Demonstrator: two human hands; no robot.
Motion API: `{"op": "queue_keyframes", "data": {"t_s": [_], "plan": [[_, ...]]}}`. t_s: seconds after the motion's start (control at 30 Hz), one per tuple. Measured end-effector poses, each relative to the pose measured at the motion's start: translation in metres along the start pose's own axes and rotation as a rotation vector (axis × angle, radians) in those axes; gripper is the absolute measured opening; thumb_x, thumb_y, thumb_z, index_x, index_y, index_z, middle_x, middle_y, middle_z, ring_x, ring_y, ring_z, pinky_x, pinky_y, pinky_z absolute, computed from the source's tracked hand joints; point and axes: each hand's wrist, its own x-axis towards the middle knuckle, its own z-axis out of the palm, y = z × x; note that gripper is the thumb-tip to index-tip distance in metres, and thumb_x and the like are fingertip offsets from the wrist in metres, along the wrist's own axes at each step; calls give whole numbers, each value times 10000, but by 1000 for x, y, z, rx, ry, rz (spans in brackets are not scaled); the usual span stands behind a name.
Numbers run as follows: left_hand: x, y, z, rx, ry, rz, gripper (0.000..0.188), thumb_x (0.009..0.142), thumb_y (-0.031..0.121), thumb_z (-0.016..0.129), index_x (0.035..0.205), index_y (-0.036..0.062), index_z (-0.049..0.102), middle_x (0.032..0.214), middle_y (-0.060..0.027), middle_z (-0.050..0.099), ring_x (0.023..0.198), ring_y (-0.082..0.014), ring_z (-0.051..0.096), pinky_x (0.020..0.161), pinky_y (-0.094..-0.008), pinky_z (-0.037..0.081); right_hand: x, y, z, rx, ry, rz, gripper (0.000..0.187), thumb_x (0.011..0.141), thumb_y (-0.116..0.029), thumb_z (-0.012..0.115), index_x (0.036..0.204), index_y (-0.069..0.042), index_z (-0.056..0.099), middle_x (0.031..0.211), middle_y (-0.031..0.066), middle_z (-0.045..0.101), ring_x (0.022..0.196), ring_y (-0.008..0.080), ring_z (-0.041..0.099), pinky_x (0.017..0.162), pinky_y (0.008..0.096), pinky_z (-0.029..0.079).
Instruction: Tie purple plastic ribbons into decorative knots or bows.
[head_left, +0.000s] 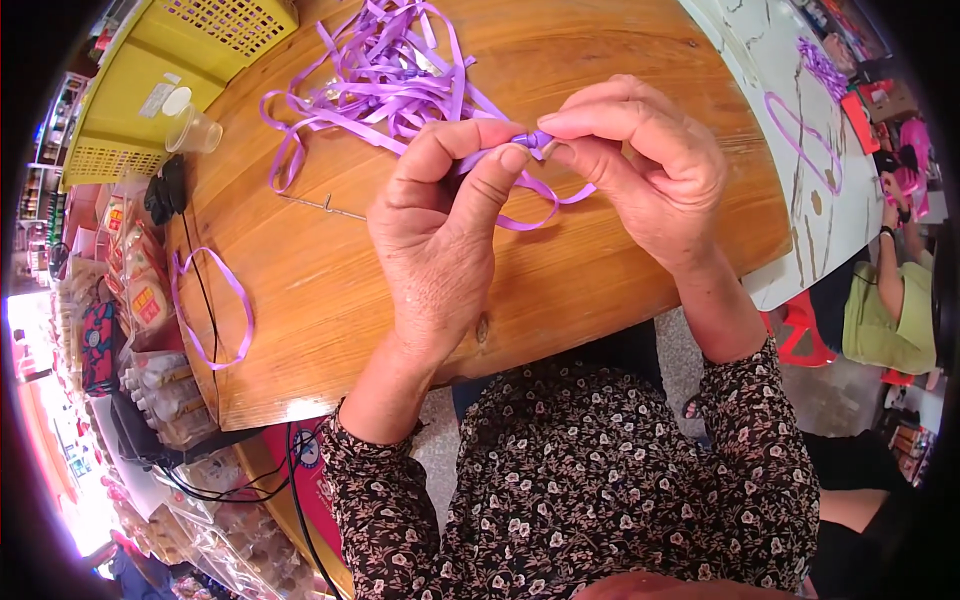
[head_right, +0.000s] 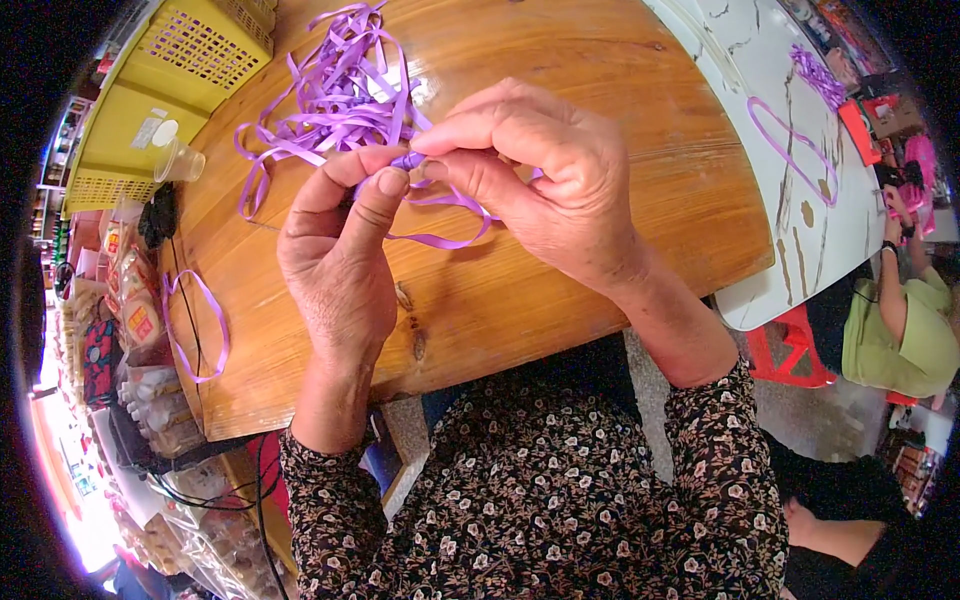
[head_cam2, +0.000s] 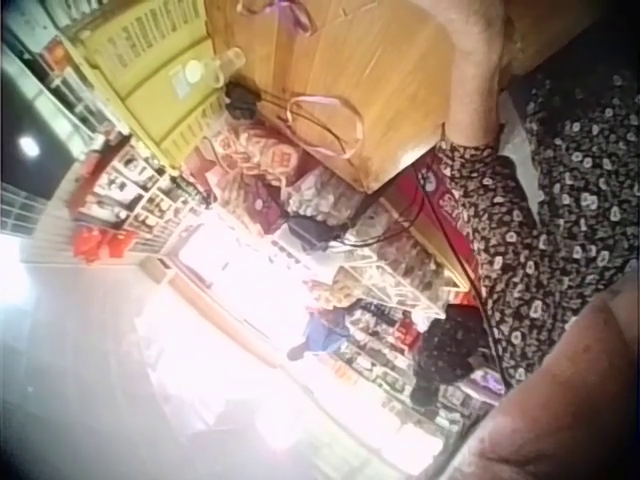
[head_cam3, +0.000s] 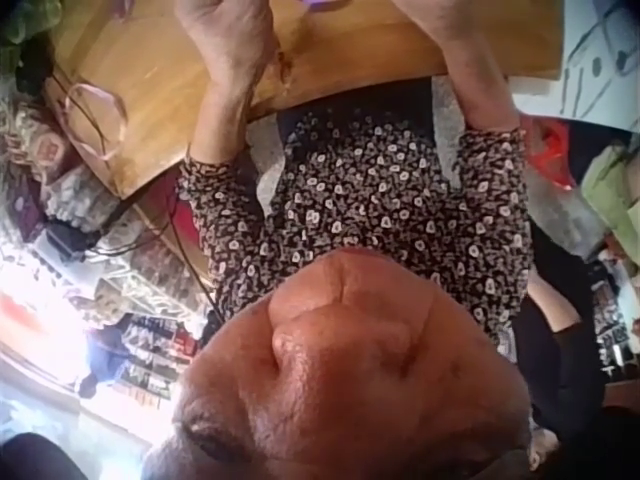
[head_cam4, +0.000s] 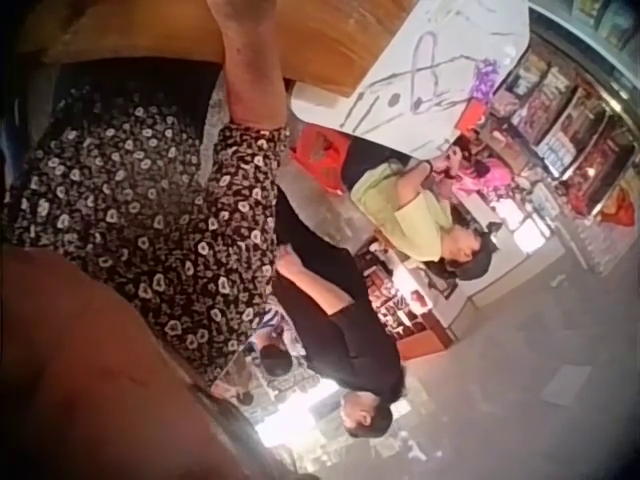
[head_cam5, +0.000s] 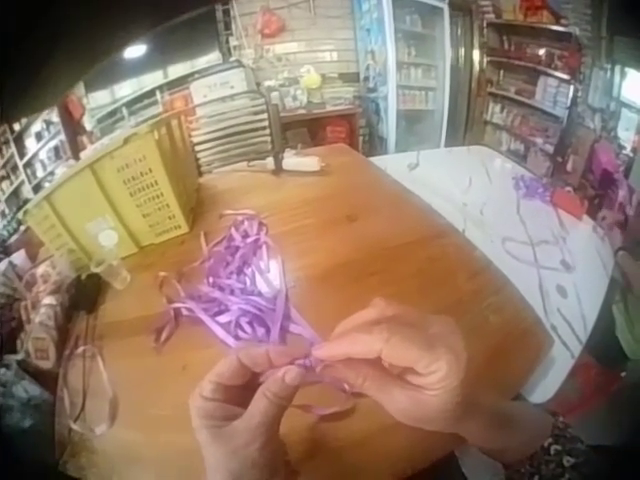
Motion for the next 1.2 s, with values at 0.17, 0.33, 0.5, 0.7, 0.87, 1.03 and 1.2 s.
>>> {"op": "queue_keyframes", "data": {"t_s": [0.17,0.33,0.5,0.7,0.87,1.03,1.2], "plan": [[-2,3,2,-16,20,-28,96,860,16,608,953,-8,611,867,-19,623,760,-63,582,660,-185,495,-2,-3,0,-122,-2,-30,174,730,89,663,884,7,659,834,83,616,696,122,605,581,202,495],[-2,1,3,-65,-2,-35,84,858,10,609,939,-12,606,872,-22,620,763,-64,582,653,-187,495,-2,-4,0,-157,10,-37,160,734,71,667,879,3,663,811,83,616,689,132,603,565,213,483],[-2,0,2,70,-7,65,56,840,-30,614,894,-18,602,839,-21,608,744,-71,570,666,-185,471,-2,-5,1,-200,20,-80,160,718,55,688,866,-3,666,774,82,610,665,144,591,542,223,460],[-2,2,0,273,-14,172,68,802,-75,629,841,-26,605,798,-37,592,722,-73,556,641,-188,459,-4,-2,1,-236,16,-144,169,703,49,695,864,4,668,758,83,601,642,156,567,522,232,428],[-2,-1,-3,354,-28,233,81,792,-81,636,838,-23,604,800,-44,590,719,-73,552,622,-189,457,-5,-1,2,-262,-4,-197,167,692,43,700,853,22,660,761,94,600,638,170,563,527,240,430],[-2,-1,-1,252,-55,263,92,781,-84,645,833,-20,603,781,-48,578,696,-81,543,598,-187,448,-3,-4,1,-212,-12,-122,156,680,12,717,820,-19,654,755,85,615,645,187,588,544,263,460],[-2,-3,-1,384,-61,370,118,756,-83,663,824,-8,603,746,-54,570,658,-103,539,566,-204,439,-3,-8,-2,-142,-64,-97,152,704,43,696,839,39,628,747,89,595,625,148,543,523,225,407]]}}
